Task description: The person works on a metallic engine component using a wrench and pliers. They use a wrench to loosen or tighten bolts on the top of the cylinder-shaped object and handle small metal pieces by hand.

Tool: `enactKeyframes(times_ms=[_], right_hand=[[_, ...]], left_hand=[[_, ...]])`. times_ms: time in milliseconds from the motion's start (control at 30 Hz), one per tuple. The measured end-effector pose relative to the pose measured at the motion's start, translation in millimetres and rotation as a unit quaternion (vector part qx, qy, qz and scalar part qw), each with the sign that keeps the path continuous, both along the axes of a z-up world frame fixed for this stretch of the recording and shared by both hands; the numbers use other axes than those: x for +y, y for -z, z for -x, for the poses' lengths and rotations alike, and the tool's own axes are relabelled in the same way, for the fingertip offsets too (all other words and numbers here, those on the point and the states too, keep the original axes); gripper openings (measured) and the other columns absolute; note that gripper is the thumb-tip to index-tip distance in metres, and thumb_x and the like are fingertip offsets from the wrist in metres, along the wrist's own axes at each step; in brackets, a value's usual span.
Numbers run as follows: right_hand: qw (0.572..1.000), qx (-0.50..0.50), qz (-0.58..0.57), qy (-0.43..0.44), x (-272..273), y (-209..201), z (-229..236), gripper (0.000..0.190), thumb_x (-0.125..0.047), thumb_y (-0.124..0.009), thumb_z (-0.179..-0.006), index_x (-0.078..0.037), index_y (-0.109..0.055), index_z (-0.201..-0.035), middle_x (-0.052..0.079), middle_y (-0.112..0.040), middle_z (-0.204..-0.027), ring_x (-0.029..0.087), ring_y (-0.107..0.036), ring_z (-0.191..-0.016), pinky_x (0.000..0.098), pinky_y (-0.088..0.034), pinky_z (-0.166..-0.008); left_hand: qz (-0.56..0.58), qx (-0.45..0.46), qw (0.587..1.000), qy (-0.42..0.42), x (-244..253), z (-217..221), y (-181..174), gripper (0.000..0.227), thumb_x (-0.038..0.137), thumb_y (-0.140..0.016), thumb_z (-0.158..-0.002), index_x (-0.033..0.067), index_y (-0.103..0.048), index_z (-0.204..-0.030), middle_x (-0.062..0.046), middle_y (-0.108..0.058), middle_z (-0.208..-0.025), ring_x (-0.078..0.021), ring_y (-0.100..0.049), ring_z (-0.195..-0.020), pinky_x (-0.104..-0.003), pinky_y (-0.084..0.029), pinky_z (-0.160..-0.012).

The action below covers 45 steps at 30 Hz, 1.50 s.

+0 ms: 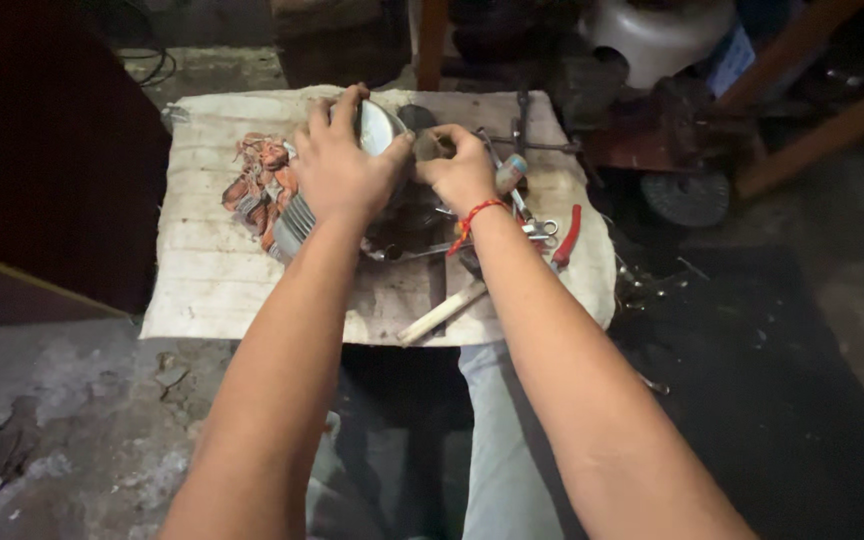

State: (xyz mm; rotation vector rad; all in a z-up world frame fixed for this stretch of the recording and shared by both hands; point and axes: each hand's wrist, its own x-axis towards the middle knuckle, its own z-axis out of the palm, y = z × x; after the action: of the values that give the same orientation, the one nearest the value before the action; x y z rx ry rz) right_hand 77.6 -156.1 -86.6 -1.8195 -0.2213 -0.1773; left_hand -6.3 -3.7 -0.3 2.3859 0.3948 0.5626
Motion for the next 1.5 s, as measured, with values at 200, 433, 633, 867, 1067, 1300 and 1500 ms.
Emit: enactKeyframes(times_ms=[200,433,633,867,1067,1300,1500], right_hand=[[0.998,-0.007,-0.009,0.062,4.5,-5.1,4.1,0.039,-0.012,-0.084,-0.068,-0.005,-0.073,-0.104,0.003,-0.078,-0.096,0.012,-0.072,-0.087,0.0275,-0.057,-0.081],[0.994,-0.008,0.018,0.109,9.8,-13.0,3.2,0.03,-0.014,-0.082,-0.074,-0.009,-0.076,-0.102,0.006,-0.079,-0.095,0.016,-0.075,-0.088,0.0306,-0.057,-0.082],[0.984,0.006,-0.031,0.173,16.9,-19.2,0.1,0.022,-0.017,-0.077,-0.081,-0.009,-0.076,-0.1,0.007,-0.08,-0.093,0.018,-0.076,-0.086,0.0322,-0.057,-0.079],[0.995,0.025,0.052,0.084,13.7,-36.0,3.0,0.042,-0.016,-0.086,-0.066,-0.003,-0.075,-0.104,0.008,-0.079,-0.092,0.018,-0.074,-0.083,0.0319,-0.057,-0.079],[0.997,0.064,0.03,-0.036,9.2,-19.2,-15.7,0.063,-0.012,-0.085,-0.058,0.002,-0.066,-0.117,0.013,-0.076,-0.104,0.02,-0.072,-0.09,0.0328,-0.058,-0.081],[0.995,0.017,0.041,0.087,10.0,-9.6,-12.9,0.057,-0.02,-0.085,-0.067,0.001,-0.067,-0.117,0.014,-0.077,-0.106,0.023,-0.073,-0.096,0.0344,-0.057,-0.088],[0.996,0.05,0.021,0.07,12.2,-17.8,-10.6,0.065,-0.017,-0.087,-0.059,-0.001,-0.062,-0.116,0.014,-0.074,-0.099,0.026,-0.072,-0.09,0.0367,-0.058,-0.081]], left_hand=[[-0.007,-0.02,1.0,-0.007,1.6,-5.3,0.7,0.079,0.055,-0.085,-0.07,0.0292,-0.059,-0.139,-0.013,-0.044,-0.153,-0.0404,-0.04,-0.137,-0.056,-0.036,-0.108],[-0.021,-0.016,1.0,-0.017,6.8,-16.2,9.6,0.071,0.061,-0.075,-0.078,0.0284,-0.059,-0.139,-0.014,-0.047,-0.15,-0.0414,-0.042,-0.134,-0.057,-0.035,-0.105],[0.016,-0.037,0.999,-0.002,13.1,-23.8,12.9,0.05,0.057,-0.06,-0.093,0.0296,-0.064,-0.136,-0.011,-0.056,-0.142,-0.0394,-0.048,-0.131,-0.055,-0.039,-0.106],[0.023,-0.018,1.0,-0.009,13.9,-25.0,6.5,0.048,0.057,-0.059,-0.093,0.0301,-0.065,-0.132,-0.009,-0.058,-0.139,-0.0381,-0.049,-0.13,-0.056,-0.038,-0.106],[0.009,-0.038,0.999,-0.013,15.4,-29.2,13.6,0.051,0.058,-0.06,-0.093,0.0286,-0.064,-0.134,-0.011,-0.056,-0.14,-0.0407,-0.046,-0.13,-0.058,-0.037,-0.104],[0.009,-0.035,0.999,-0.016,15.6,-30.0,11.5,0.053,0.058,-0.06,-0.092,0.0283,-0.064,-0.136,-0.011,-0.055,-0.144,-0.0396,-0.046,-0.131,-0.058,-0.037,-0.106],[0.018,-0.016,1.0,-0.016,14.2,-27.9,9.7,0.053,0.055,-0.061,-0.091,0.0282,-0.064,-0.136,-0.011,-0.053,-0.148,-0.038,-0.044,-0.136,-0.058,-0.035,-0.108]])
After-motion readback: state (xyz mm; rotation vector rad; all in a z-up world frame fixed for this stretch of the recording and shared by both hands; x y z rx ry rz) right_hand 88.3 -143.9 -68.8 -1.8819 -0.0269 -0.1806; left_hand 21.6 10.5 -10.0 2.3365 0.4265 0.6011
